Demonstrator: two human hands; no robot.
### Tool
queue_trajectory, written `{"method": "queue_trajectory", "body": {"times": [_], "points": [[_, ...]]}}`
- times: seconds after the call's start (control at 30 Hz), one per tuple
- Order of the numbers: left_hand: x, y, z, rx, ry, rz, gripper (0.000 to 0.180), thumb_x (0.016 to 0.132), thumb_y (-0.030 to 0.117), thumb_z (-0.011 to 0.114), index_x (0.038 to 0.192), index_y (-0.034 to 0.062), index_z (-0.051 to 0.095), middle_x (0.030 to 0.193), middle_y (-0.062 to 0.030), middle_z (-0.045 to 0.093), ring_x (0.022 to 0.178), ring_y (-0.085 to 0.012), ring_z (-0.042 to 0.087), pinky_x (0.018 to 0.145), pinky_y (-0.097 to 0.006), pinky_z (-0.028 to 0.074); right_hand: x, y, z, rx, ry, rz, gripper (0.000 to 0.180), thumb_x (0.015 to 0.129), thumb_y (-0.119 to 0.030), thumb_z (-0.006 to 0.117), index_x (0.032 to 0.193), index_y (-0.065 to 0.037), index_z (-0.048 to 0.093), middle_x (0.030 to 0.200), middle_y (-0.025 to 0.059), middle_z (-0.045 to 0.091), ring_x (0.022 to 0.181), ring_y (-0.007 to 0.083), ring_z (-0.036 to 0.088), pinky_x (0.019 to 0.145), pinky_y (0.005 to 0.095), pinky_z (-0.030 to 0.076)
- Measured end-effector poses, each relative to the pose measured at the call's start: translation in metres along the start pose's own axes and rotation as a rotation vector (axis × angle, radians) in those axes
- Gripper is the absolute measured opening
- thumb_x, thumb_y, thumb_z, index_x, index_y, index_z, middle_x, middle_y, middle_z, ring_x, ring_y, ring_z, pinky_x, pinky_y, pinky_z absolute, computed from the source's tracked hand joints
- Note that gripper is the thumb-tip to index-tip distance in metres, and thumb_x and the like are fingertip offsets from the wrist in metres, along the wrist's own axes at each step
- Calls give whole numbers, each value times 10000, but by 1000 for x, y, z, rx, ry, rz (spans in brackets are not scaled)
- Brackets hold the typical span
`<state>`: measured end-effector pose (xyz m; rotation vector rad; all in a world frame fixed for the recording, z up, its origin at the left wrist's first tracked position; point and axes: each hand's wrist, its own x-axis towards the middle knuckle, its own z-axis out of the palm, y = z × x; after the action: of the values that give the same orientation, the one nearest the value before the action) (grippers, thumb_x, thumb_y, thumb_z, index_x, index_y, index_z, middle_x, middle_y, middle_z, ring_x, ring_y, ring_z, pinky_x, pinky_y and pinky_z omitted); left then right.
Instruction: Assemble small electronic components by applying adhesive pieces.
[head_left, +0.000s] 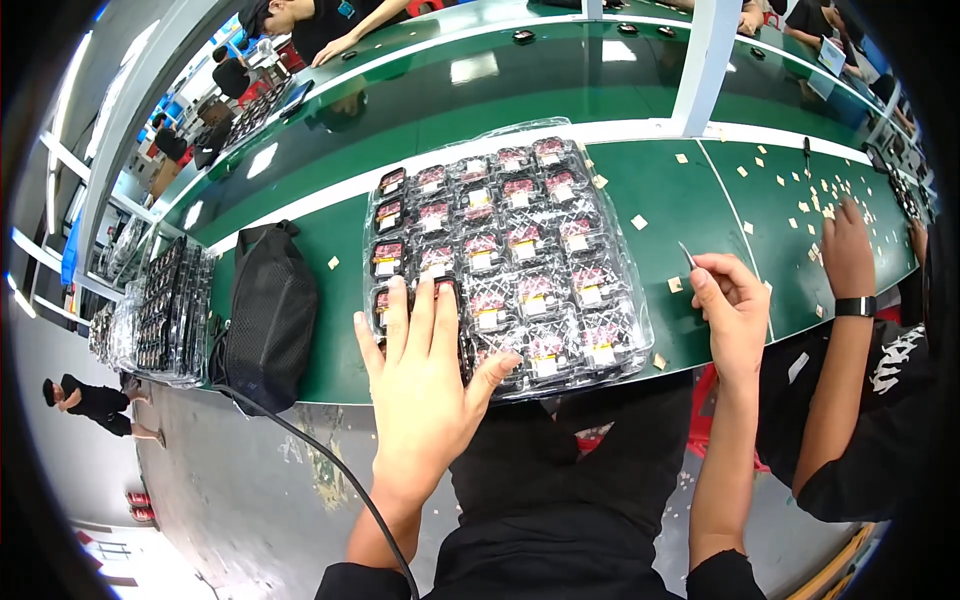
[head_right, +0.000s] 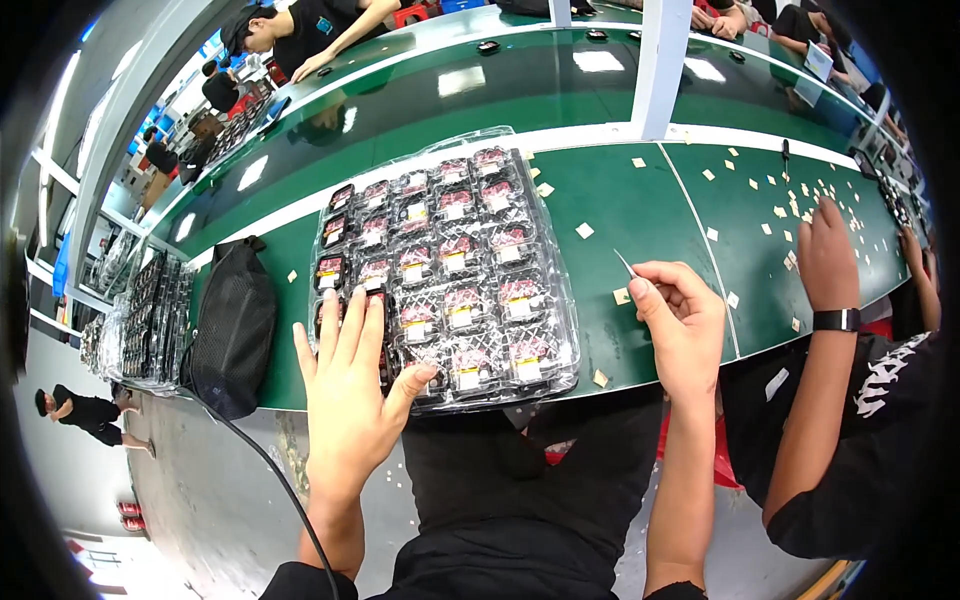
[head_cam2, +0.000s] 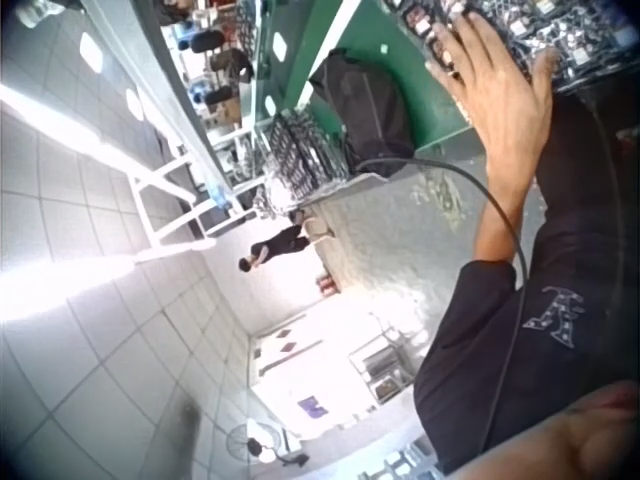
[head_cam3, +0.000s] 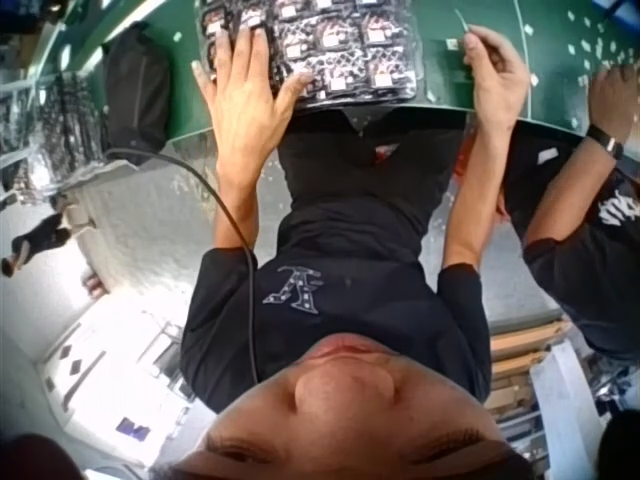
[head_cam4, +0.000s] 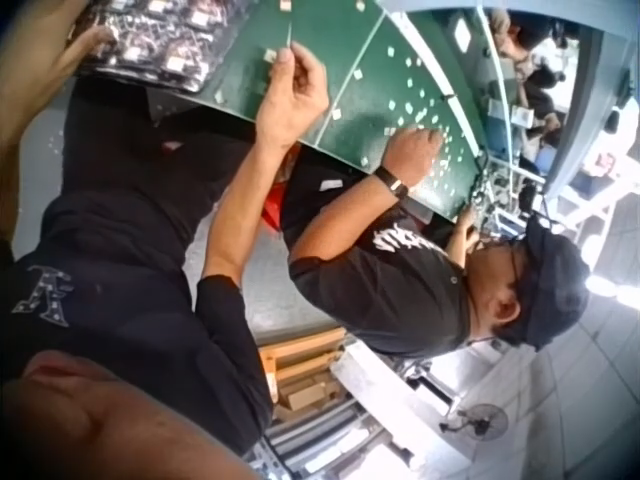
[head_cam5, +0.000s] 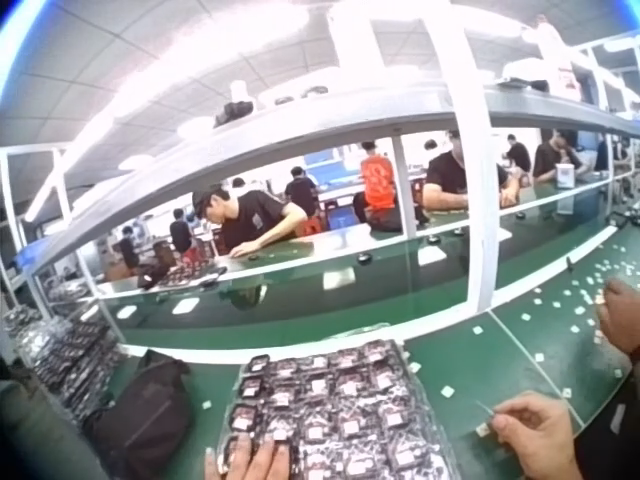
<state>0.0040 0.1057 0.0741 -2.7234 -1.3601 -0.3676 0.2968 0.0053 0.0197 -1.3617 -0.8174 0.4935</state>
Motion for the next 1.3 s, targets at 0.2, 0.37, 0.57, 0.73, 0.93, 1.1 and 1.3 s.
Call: {"method": "queue_trajectory", "body": {"times": [0.2,0.37,0.57,0.73,0.93,1.1,1.3], "points": [[-3,-2,5,-18,20,15,815,951,554,599,1470,-59,458,1548,-234,434,1495,-386,325,1209,-624,134,0,2,2,5,-22,-27,148,937,-46,723,1051,46,702,898,4,622,734,49,553,640,202,437],[-4,0,4,-20,35,24,828,966,565,572,1465,-83,446,1531,-249,451,1481,-379,356,1214,-616,133,-2,3,3,-126,-91,-78,90,915,-22,719,985,33,709,841,-11,593,652,29,487,572,200,386],[-7,11,-15,-32,165,20,803,923,502,663,1467,-51,454,1569,-217,406,1510,-417,268,1200,-653,105,-6,-7,8,-302,-43,-236,77,923,-19,684,986,23,674,831,54,594,641,109,550,568,259,426],[-47,29,-16,-330,380,240,692,911,488,699,1362,-22,573,1459,-215,516,1421,-473,396,1188,-623,211,-9,-8,0,-785,161,-316,155,943,-100,651,1078,-23,646,1010,123,602,766,351,665,664,453,523],[-96,76,7,-690,153,524,555,847,387,799,1268,56,653,1366,-193,575,1345,-460,491,1139,-617,330,13,-22,-11,-1084,200,-23,282,921,-276,708,1129,-87,681,1205,157,600,937,400,688,793,480,544],[-107,91,17,-816,75,568,559,773,272,866,1268,103,668,1347,-169,589,1304,-411,546,1106,-575,407,14,-16,-17,-1013,123,-70,259,881,-235,731,1088,-89,675,1090,130,664,920,393,683,791,492,531],[-101,84,22,-840,313,464,507,752,138,878,1216,92,678,1288,-150,622,1232,-384,608,1057,-521,483,-36,-62,0,-567,37,-86,259,860,-121,756,1041,-9,608,958,83,667,764,169,644,678,317,504]]}}
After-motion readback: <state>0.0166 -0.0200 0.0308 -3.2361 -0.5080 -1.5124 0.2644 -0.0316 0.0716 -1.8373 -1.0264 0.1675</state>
